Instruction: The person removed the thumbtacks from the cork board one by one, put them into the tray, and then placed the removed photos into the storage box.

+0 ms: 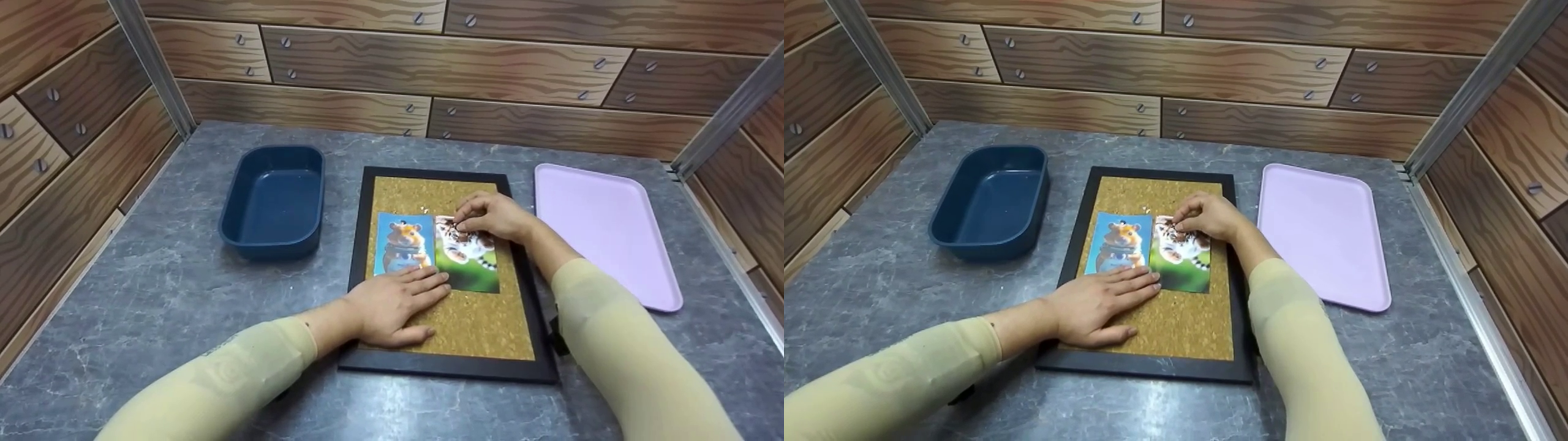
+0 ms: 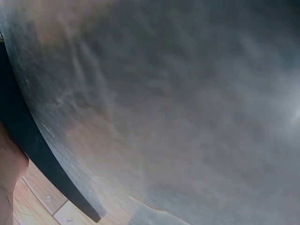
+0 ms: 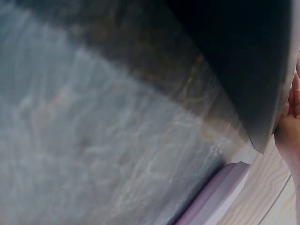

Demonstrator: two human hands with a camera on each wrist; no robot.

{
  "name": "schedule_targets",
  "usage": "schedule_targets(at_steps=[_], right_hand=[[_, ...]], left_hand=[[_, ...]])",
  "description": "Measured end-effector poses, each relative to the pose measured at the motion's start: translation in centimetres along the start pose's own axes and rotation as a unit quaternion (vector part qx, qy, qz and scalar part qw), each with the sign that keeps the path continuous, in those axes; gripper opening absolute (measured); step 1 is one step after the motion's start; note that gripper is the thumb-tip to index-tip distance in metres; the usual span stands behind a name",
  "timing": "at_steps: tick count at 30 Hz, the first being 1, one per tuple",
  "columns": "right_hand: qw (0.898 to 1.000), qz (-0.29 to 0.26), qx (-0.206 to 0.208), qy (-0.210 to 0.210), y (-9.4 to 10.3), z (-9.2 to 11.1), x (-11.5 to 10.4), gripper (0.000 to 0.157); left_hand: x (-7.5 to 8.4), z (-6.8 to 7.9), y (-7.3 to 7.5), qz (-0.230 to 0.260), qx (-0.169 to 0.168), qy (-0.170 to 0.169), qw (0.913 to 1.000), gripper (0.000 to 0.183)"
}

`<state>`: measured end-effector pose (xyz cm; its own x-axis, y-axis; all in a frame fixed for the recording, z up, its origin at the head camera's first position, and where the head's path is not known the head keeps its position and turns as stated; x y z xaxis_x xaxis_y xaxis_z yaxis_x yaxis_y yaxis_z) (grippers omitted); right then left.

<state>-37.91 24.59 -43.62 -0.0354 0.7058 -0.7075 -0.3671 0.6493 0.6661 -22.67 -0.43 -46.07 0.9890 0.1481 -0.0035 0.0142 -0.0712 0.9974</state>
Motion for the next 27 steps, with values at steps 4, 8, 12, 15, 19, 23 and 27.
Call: schedule_targets(at_steps=[4, 8, 12, 15, 19, 23, 27], right_hand=[[1.0, -0.001, -0.002, -0.003, -0.02, 0.0, 0.01, 0.018], [1.0, 0.004, 0.0, -0.006, -0.04, 0.04, -0.02, 0.017], [1.0, -0.002, 0.001, -0.008, -0.1, 0.16, -0.11, 0.017], [1.0, -0.007, 0.002, -0.008, -0.07, 0.18, -0.19, 0.016], [1.0, -0.009, 0.003, -0.007, -0.05, 0.19, -0.2, 0.015], [1.0, -0.008, 0.003, -0.003, -0.08, 0.24, -0.18, 0.014], [1.0, -0.002, 0.006, 0.002, -0.09, 0.21, -0.09, 0.014]], left_hand=[[-0.03, 0.0, 0.0, 0.0, -0.002, -0.001, 1.0, 0.076], [-0.01, -0.01, -0.02, -0.002, -0.003, -0.001, 1.0, 0.076], [0.02, -0.05, -0.01, -0.007, -0.002, -0.002, 1.0, 0.075], [0.0, -0.06, 0.02, -0.01, -0.001, -0.003, 0.9999, 0.074], [0.0, -0.05, 0.06, -0.013, 0.0, -0.002, 0.9999, 0.075], [0.03, -0.03, 0.09, -0.013, 0.001, -0.002, 0.9999, 0.075], [0.08, -0.03, 0.06, -0.009, -0.002, 0.001, 1.0, 0.075]])
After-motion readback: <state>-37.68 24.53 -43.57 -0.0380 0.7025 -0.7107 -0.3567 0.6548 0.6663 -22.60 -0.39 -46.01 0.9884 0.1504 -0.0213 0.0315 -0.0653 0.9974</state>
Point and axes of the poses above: each hand's wrist, its own z-axis away from the middle knuckle, its own y-axis out of the back of the hand, x = y × z, the point moved 3 cm from there along -z, towards the middle knuckle, and after that the axes turned 15 degrees about -y, right-handed, at the moved point
